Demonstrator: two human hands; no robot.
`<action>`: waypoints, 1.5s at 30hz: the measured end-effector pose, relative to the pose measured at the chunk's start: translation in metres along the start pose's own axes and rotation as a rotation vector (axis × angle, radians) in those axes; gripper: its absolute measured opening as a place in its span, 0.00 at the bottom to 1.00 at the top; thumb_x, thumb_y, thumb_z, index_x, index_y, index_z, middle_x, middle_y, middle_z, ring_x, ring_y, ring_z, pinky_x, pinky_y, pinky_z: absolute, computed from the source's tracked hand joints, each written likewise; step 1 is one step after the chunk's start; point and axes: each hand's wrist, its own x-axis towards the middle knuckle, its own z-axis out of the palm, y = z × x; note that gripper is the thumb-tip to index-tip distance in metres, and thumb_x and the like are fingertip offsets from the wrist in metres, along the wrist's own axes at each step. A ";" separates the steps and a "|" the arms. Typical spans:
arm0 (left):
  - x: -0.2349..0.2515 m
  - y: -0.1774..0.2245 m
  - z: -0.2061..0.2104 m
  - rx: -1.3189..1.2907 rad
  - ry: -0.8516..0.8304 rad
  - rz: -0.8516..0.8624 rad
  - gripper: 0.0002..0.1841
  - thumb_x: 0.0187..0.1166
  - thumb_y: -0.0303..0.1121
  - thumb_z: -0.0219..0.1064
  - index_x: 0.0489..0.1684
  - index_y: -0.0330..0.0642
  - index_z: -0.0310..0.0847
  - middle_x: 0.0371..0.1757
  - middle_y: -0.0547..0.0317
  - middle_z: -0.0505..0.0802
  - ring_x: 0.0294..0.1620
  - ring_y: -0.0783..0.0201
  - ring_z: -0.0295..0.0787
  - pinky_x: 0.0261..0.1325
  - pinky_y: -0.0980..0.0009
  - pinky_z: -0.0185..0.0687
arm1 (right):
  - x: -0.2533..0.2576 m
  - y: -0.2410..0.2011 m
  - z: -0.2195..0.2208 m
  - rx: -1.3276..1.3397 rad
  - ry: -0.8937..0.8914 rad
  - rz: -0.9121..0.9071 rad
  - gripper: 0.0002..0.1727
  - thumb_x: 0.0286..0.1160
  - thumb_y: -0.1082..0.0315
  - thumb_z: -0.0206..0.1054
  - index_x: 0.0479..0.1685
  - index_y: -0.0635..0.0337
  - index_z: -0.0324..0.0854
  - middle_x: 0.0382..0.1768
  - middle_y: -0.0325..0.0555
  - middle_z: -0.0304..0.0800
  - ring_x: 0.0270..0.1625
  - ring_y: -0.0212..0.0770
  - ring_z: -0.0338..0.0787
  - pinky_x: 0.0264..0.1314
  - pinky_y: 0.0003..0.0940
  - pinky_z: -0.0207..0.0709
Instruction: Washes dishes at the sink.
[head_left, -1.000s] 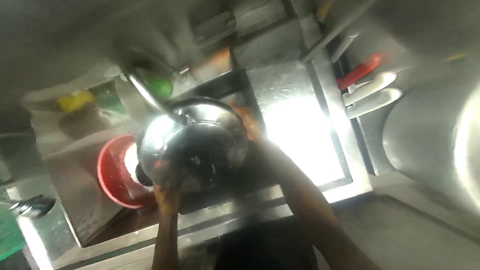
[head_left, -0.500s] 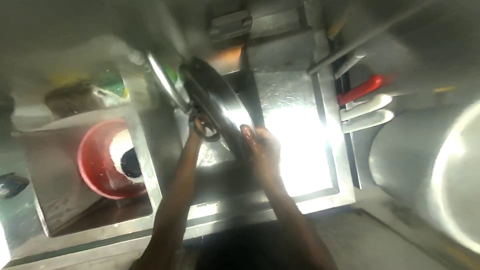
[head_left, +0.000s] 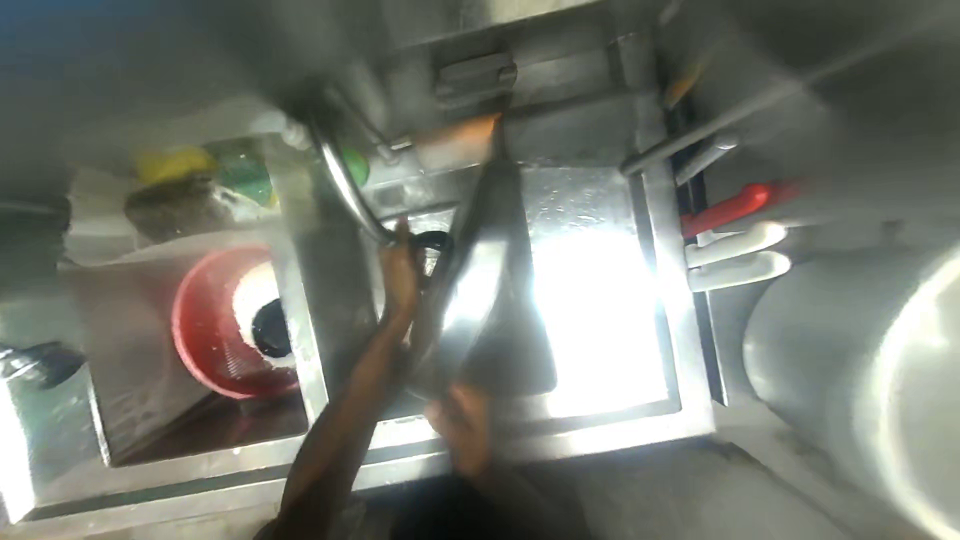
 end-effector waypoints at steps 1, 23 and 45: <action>0.008 -0.012 -0.001 0.021 -0.071 -0.002 0.19 0.89 0.57 0.53 0.40 0.54 0.79 0.20 0.73 0.78 0.15 0.79 0.69 0.20 0.80 0.71 | -0.004 0.002 -0.008 -0.022 -0.094 0.050 0.19 0.86 0.52 0.63 0.46 0.59 0.89 0.48 0.30 0.93 0.58 0.16 0.86 0.66 0.20 0.80; 0.040 -0.057 -0.024 0.078 -0.100 -0.006 0.27 0.89 0.63 0.46 0.74 0.62 0.77 0.58 0.66 0.90 0.53 0.73 0.86 0.56 0.66 0.85 | -0.011 -0.023 -0.097 0.246 0.324 0.267 0.34 0.31 0.83 0.85 0.50 0.51 0.86 0.44 0.35 0.97 0.46 0.31 0.95 0.51 0.33 0.92; 0.056 0.004 -0.137 0.277 -0.363 -0.344 0.12 0.86 0.36 0.61 0.61 0.47 0.81 0.44 0.63 0.90 0.35 0.73 0.84 0.34 0.74 0.82 | 0.005 0.013 -0.121 -1.260 -0.809 -0.328 0.18 0.82 0.73 0.58 0.60 0.48 0.90 0.73 0.34 0.86 0.81 0.43 0.79 0.84 0.46 0.69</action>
